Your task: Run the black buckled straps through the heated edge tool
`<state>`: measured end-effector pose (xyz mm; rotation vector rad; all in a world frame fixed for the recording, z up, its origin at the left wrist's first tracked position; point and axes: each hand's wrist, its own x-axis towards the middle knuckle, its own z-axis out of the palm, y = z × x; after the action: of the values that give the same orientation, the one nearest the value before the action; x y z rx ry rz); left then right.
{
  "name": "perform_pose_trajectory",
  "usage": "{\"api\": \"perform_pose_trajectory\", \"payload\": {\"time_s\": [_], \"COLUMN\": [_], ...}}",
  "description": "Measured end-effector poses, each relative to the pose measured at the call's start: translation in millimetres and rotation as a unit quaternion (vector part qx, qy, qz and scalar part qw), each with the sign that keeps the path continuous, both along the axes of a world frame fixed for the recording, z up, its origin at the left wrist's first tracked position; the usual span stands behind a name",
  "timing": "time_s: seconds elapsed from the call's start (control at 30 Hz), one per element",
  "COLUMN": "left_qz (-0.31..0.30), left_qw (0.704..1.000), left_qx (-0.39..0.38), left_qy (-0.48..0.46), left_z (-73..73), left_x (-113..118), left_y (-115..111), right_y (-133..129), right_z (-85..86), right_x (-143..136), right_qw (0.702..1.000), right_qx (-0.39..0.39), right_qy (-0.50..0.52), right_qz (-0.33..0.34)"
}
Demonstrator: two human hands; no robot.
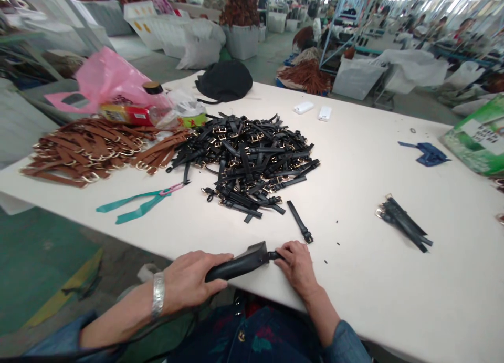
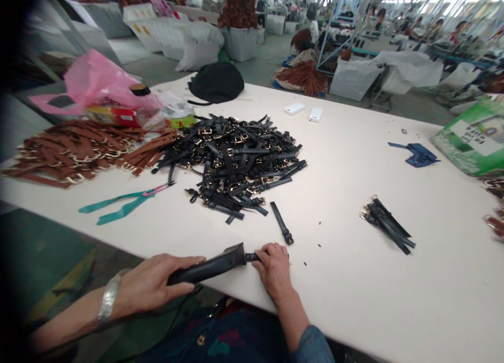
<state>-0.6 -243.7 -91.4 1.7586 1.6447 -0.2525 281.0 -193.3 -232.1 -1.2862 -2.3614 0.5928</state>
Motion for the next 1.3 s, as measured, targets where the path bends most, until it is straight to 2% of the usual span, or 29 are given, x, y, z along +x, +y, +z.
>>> {"api": "perform_pose_trajectory", "payload": {"time_s": [0.2,0.3,0.4,0.57,0.73,0.9,1.13,1.3], "left_qz": [-0.073,-0.069,-0.059,-0.062,-0.087,-0.109,-0.106,-0.116], "left_qw": [0.996,0.996,0.997,0.997,0.994,0.992,0.993,0.992], "left_qx": [0.030,0.028,0.012,-0.009,-0.021,0.004,-0.009,-0.010], "left_qy": [0.045,0.054,0.048,0.054,0.067,0.065,0.050,0.044], "left_z": [10.3,10.3,11.7,23.0,33.5,29.6,29.6,30.7], "left_x": [25,31,26,18,35,51,40,47], "left_y": [18,23,23,29,39,39,45,53], "right_y": [8,8,10,10,9,11,14,15], "right_z": [-9.2,-13.0,-12.7,-10.3,-11.0,-12.0,-12.6,-10.1], "right_x": [6,7,8,9,9,10,13,14], "right_qw": [0.999,0.998,0.997,0.997,0.997,0.994,0.990,0.990], "right_qx": [-0.006,-0.008,-0.010,-0.010,-0.019,-0.035,-0.042,-0.034], "right_qy": [0.038,0.051,0.054,0.056,0.062,0.080,0.103,0.107], "right_qz": [0.039,0.043,0.052,0.046,0.049,0.063,0.083,0.083]}}
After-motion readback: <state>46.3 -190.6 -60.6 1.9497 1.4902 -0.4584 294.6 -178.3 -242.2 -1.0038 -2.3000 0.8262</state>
